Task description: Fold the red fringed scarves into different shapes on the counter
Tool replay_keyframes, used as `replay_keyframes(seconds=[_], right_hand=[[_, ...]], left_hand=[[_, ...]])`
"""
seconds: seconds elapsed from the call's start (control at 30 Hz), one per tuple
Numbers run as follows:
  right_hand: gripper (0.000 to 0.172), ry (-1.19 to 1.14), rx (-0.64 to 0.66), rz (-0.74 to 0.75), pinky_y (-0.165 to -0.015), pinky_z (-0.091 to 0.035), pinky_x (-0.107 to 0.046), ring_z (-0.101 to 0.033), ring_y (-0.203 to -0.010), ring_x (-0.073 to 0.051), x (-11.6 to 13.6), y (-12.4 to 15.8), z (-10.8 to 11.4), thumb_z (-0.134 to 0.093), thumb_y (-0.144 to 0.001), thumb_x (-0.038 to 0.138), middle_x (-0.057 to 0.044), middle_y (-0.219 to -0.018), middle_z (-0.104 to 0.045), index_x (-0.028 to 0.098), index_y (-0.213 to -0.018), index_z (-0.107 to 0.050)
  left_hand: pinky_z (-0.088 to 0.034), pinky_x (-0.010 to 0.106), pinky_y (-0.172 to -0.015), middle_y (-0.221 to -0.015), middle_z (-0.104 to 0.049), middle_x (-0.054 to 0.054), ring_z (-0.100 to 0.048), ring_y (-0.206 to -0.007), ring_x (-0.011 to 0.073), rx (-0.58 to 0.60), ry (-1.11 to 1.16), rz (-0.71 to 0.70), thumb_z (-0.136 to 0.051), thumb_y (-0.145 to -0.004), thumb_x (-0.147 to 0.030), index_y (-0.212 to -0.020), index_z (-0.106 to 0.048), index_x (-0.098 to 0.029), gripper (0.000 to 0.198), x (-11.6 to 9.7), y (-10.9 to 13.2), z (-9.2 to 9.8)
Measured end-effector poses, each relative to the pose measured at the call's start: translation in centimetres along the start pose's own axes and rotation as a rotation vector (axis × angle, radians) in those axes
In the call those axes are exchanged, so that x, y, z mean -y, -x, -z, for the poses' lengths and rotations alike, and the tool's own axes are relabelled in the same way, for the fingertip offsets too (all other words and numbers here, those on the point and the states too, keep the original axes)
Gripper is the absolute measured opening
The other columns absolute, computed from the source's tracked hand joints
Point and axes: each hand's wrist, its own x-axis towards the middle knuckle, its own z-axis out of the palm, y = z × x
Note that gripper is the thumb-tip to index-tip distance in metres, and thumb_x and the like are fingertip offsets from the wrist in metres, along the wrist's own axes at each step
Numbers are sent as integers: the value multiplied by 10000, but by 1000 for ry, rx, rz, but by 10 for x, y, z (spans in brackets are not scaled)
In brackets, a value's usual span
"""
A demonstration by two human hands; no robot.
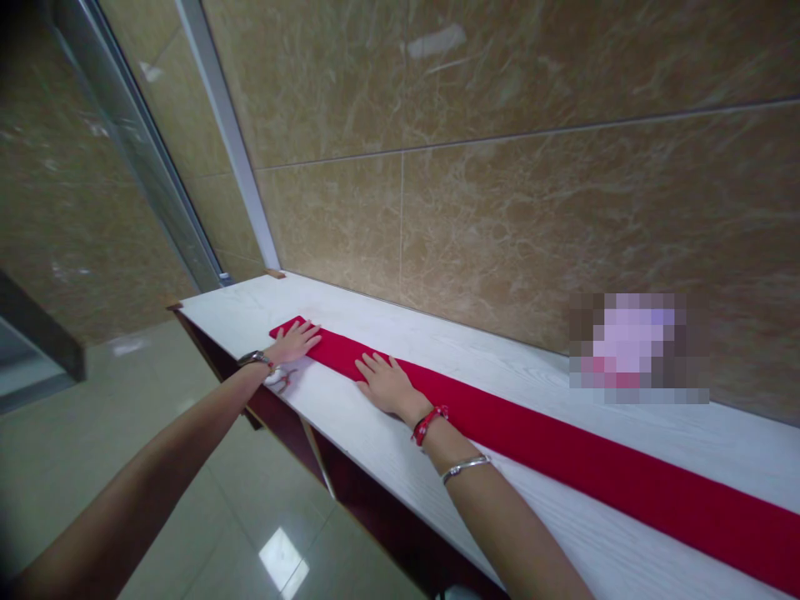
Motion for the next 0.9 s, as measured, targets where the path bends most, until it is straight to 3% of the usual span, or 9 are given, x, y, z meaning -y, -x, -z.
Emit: replay_keyframes(seconds=[0.13,0.2,0.47,0.6,0.7,0.9], right_hand=[[506,42,6,10,-1056,-236,-465,-254,-1319,-257,-5,25,8,-243,-930,333,-132,-1431,-303,105,-1375,-322],[496,63,22,-7,-1053,-244,-466,-262,-1314,-264,-9,47,12,-242,-930,302,-138,-1430,-301,93,-1372,-325],[480,62,21,-115,-1065,-234,-457,-252,-1321,-222,-38,165,29,-224,-941,342,-91,-1441,-293,181,-1385,-310],[489,88,9,-234,-1058,-246,-469,-240,-1326,-215,-62,237,36,-229,-938,394,-75,-1442,-296,225,-1392,-287],[498,121,26,-328,-1050,-260,-474,-246,-1323,-222,-78,288,42,-222,-936,397,-84,-1438,-301,214,-1395,-281],[520,198,52,-508,-1015,-304,-500,-267,-1313,-256,-102,367,51,-230,-928,398,-111,-1438,-290,177,-1395,-285]], left_hand=[[-160,545,-1032,-1494,-144,27,-103,-1354,293,18,59,-233,-231,-913,-494,-1400,-236,-310,520,-53,14,-5],[-145,548,-1036,-1493,-150,16,-104,-1354,289,10,63,-283,-237,-914,-493,-1398,-233,-325,513,-66,20,-6],[-148,592,-1010,-1482,-186,66,-118,-1348,304,39,52,-215,-252,-941,-383,-1395,-252,-292,463,-52,23,-2],[-141,621,-987,-1478,-176,108,-125,-1333,340,23,62,-144,-233,-955,-363,-1392,-254,-223,459,-71,27,3],[-153,596,-999,-1484,-151,111,-124,-1335,325,23,84,-223,-236,-956,-393,-1387,-258,-221,465,-111,29,5],[-148,571,-1020,-1491,-132,89,-104,-1348,328,55,54,-510,-238,-930,-473,-1397,-258,-265,512,-228,44,6]])
